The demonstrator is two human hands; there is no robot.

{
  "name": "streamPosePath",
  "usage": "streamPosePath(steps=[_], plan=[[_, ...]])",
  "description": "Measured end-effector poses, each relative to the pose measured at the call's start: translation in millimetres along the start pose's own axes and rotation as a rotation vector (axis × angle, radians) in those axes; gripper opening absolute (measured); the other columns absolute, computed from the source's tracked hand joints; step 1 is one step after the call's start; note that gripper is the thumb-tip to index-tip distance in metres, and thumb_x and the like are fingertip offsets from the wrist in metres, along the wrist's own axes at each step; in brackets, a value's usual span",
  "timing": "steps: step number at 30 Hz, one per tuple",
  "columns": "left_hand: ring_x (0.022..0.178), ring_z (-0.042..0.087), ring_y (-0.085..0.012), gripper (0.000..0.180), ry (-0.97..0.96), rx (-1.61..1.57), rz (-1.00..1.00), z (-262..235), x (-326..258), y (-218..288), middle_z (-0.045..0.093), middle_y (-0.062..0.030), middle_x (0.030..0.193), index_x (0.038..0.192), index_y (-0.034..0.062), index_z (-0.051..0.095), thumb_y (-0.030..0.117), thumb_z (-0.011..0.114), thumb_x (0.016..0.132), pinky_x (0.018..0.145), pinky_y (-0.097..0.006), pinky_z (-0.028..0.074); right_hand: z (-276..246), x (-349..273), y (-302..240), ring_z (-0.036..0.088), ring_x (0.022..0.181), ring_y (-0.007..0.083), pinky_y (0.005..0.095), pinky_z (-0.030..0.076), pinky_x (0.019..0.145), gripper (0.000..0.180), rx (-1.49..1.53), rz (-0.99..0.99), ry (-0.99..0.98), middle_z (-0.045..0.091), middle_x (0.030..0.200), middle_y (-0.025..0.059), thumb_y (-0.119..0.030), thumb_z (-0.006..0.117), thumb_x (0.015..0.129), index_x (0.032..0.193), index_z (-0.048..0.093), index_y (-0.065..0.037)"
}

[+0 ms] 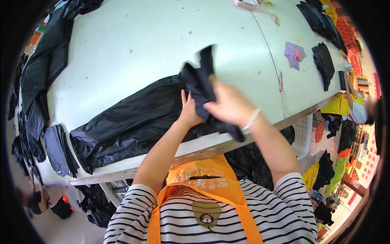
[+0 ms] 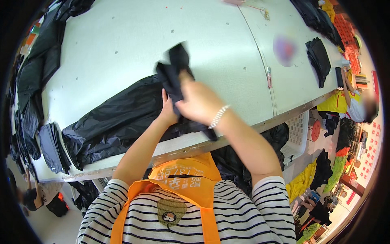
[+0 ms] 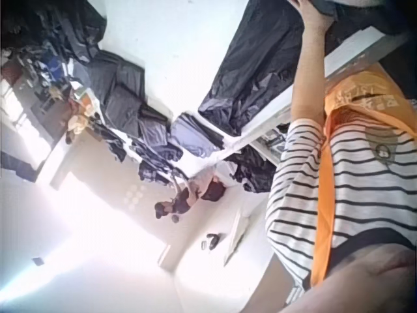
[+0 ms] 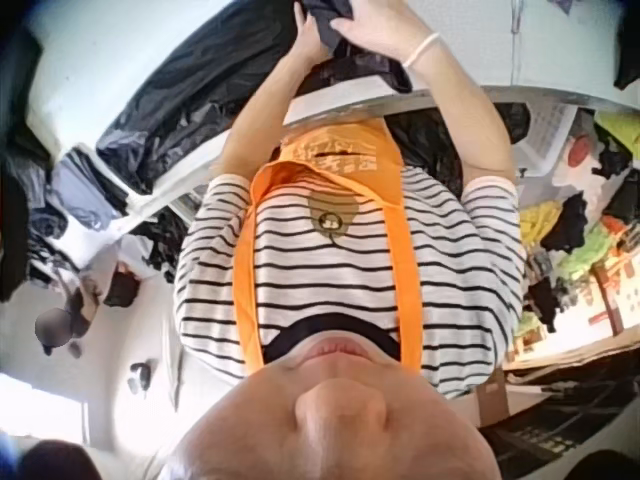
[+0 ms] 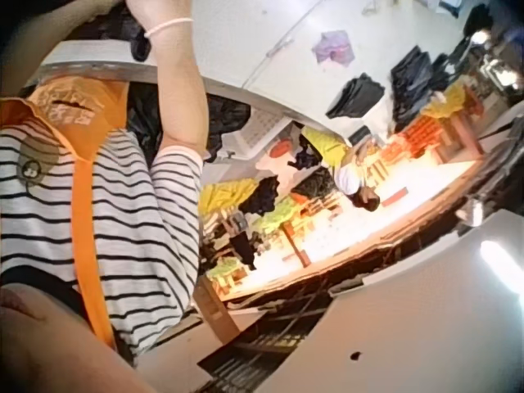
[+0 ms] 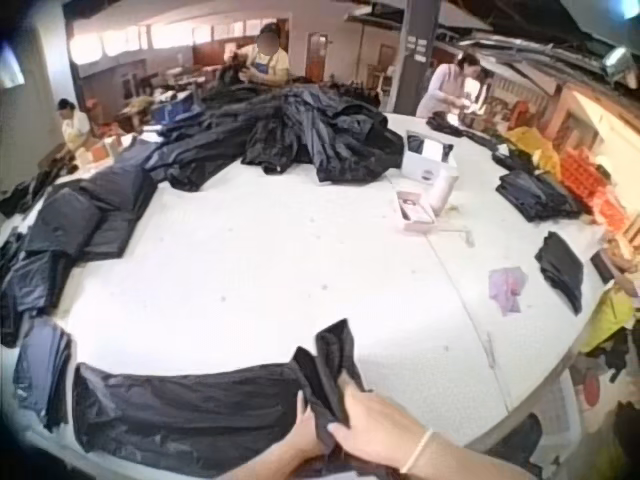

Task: The person folds a black jacket on a table, smoothing the fabric, aligning the sleeves, and folding it into a compact rectangle. The person then places the folded jacket into a plastic bag and sets it aside.

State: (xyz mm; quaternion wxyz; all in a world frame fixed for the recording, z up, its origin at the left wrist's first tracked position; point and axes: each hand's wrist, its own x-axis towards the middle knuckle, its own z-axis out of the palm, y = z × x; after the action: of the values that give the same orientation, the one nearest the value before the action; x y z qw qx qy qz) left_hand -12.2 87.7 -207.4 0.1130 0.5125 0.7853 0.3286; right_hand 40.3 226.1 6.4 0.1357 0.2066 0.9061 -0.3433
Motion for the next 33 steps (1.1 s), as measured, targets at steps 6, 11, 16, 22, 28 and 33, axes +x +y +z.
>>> streamPosePath(steps=[6,11,16,22,28,33], plan=[[0.113,0.053,-0.0243,0.043,0.016,-1.081,-0.713,-132.1,-57.0,-54.8,0.061,-0.0114,0.118,0.127,0.0,0.051,0.029,0.047,0.095,0.098,-0.042,0.039,90.5,13.2,-56.9,0.064,0.071,0.039,0.0473,0.052,0.067,0.078,0.012,-0.009,0.003,0.064,0.074,0.0216,-0.011,0.06,0.076,0.143,0.022,0.002],[0.122,0.046,-0.0273,0.082,0.011,-1.746,-0.858,-144.1,-98.1,-91.7,0.052,-0.0105,0.132,0.134,0.0076,0.046,0.073,0.037,0.085,0.105,-0.044,0.032,187.0,36.4,-106.7,0.064,0.063,0.0365,0.0453,0.053,0.06,0.075,0.024,-0.093,-0.003,0.065,0.074,0.0223,-0.007,0.058,0.074,0.141,0.026,0.005],[0.08,0.062,-0.0173,0.048,-0.168,-1.034,-1.196,-175.5,-92.4,-103.7,0.062,-0.008,0.093,0.103,0.0062,0.057,0.05,0.063,0.086,0.07,-0.032,0.052,259.2,59.3,-111.6,0.066,0.064,0.0318,0.0413,0.054,0.056,0.042,-0.144,-0.163,0.106,0.065,0.073,0.0173,-0.006,0.059,0.075,0.114,0.051,0.008],[0.045,0.039,-0.0102,0.036,0.061,-0.948,-1.14,-184.2,-105.1,-119.8,0.045,0.0033,0.059,0.075,0.006,0.055,0.038,0.063,0.089,0.04,-0.026,0.032,237.8,58.3,-139.3,0.066,0.067,0.0321,0.0382,0.053,0.059,0.066,-0.039,-0.102,-0.078,0.066,0.077,0.0195,-0.017,0.061,0.083,0.135,0.031,0.011],[0.074,0.065,-0.0171,0.031,0.102,-1.504,-1.089,-171.7,-121.3,-146.9,0.067,-0.0052,0.084,0.09,0.0044,0.062,0.035,0.059,0.092,0.068,-0.031,0.052,179.1,39.4,-96.1,0.045,0.125,0.0353,0.0436,0.036,0.103,0.038,-0.042,-0.297,0.689,0.049,0.133,0.0211,-0.001,0.051,0.089,0.127,0.052,0.001],[0.101,0.061,-0.0212,0.057,0.107,-1.646,-1.114,-188.0,-122.9,-135.7,0.063,-0.0095,0.115,0.126,-0.0003,0.052,0.039,0.065,0.087,0.09,-0.035,0.048,226.8,55.6,-97.3,0.02,0.142,0.032,0.0471,0.019,0.113,0.064,-0.411,-0.099,0.466,0.021,0.153,0.0182,-0.032,0.047,0.094,0.145,0.025,-0.001]])
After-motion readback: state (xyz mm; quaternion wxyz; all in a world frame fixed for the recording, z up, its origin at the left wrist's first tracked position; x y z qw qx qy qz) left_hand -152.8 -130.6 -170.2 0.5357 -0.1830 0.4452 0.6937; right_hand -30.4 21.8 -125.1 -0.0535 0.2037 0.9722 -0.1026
